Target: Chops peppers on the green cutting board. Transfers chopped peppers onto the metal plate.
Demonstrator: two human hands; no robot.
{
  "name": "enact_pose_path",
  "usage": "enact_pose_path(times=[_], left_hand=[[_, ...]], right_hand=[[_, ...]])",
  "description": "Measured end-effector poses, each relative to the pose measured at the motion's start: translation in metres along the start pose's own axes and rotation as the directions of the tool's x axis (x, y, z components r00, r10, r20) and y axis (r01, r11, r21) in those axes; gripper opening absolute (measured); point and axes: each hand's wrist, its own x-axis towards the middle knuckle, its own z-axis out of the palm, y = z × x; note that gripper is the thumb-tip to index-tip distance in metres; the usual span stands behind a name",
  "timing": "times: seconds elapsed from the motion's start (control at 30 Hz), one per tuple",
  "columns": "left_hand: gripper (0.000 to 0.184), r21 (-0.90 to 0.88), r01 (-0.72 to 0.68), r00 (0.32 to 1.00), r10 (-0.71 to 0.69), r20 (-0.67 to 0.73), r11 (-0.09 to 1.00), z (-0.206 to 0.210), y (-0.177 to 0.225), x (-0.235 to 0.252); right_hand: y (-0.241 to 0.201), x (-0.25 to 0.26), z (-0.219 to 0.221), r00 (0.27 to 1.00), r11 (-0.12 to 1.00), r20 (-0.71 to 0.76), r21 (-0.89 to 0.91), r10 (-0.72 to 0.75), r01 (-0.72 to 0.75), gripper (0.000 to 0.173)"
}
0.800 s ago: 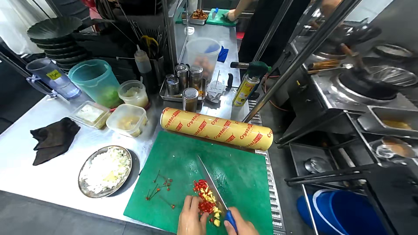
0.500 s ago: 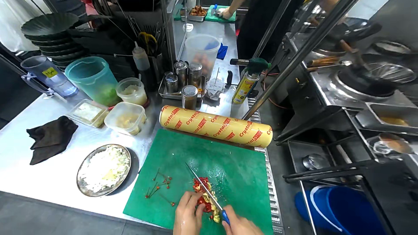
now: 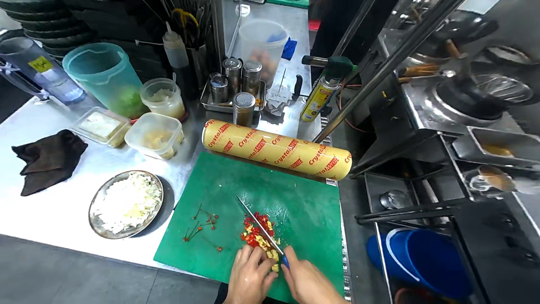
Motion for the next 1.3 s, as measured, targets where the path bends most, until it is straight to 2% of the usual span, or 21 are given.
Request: enact_pose_path(times=[0.07, 0.17, 0.23, 0.3, 0.4, 0.47, 0.57, 0.67, 0.83, 0.97, 1.03, 1.17, 1.23, 1.3], left_hand=[[0.016, 0.032, -0.015, 1.0, 0.016, -0.006, 0.999, 0.001, -0.002, 0.0], [0.015, 0.038, -0.003, 0.995, 0.007, -0.1, 0.999, 0.002, -0.006, 0.01], [0.016, 0.02, 0.069, 0.986, -0.065, -0.154, 0.997, -0.005, -0.009, 0.021], [0.018, 0.028, 0.157, 0.978, -0.151, -0.145, 0.987, -0.013, -0.012, 0.035], [0.021, 0.041, 0.221, 0.97, -0.215, -0.109, 0.974, -0.019, -0.013, 0.044], [0.021, 0.016, 0.244, 0.962, -0.24, -0.133, 0.97, -0.022, -0.013, 0.042], [0.019, -0.044, 0.28, 0.945, -0.283, -0.165, 0.959, -0.024, -0.015, 0.035], [0.018, -0.105, 0.314, 0.93, -0.328, -0.169, 0.944, -0.021, -0.017, 0.031], [0.022, -0.18, 0.404, 0.893, -0.429, -0.133, 0.897, -0.019, -0.014, 0.029], [0.018, -0.207, 0.438, 0.884, -0.461, -0.075, 0.875, -0.019, -0.01, 0.032], [0.018, -0.204, 0.439, 0.885, -0.46, -0.072, 0.875, -0.02, -0.009, 0.031], [0.017, -0.206, 0.414, 0.898, -0.434, -0.065, 0.887, -0.022, -0.009, 0.033], [0.016, -0.203, 0.417, 0.901, -0.432, -0.034, 0.886, -0.022, -0.008, 0.035], [0.016, -0.2, 0.433, 0.898, -0.44, 0.008, 0.879, -0.023, -0.007, 0.038]], right_hand=[[0.003, 0.003, 0.002, 0.999, 0.999, -0.012, 0.012, -0.032, 0.032, 0.037], [0.01, -0.005, -0.001, 0.994, 0.994, -0.072, 0.071, -0.079, 0.084, 0.038], [0.009, -0.019, -0.004, 0.986, 0.99, -0.144, 0.1, -0.087, 0.102, 0.038], [0.006, -0.03, -0.008, 0.978, 0.99, -0.187, 0.088, -0.093, 0.111, 0.037], [-0.005, -0.035, -0.017, 0.991, 0.996, -0.126, 0.062, -0.055, 0.063, 0.037], [-0.014, -0.03, -0.019, 0.997, 0.999, -0.076, 0.047, -0.023, 0.026, 0.038], [-0.021, -0.011, -0.009, 0.999, 0.999, -0.02, 0.03, 0.032, -0.031, 0.04], [-0.021, 0.005, 0.002, 0.999, 0.998, -0.023, 0.039, 0.048, -0.047, 0.04], [-0.038, -0.015, -0.025, 0.996, 0.997, 0.051, 0.032, 0.069, -0.07, 0.04], [-0.035, 0.002, 0.006, 0.997, 0.997, -0.014, 0.036, 0.07, -0.069, 0.039], [-0.031, 0.002, -0.001, 0.998, 0.998, 0.006, 0.032, 0.062, -0.062, 0.041], [-0.034, -0.016, -0.045, 0.995, 0.997, 0.075, -0.06, 0.06, -0.056, 0.038], [-0.024, -0.007, -0.044, 0.997, 0.995, 0.063, -0.093, 0.049, -0.043, 0.038], [-0.012, 0.008, -0.025, 0.999, 0.997, 0.02, -0.069, 0.032, -0.03, 0.04]])
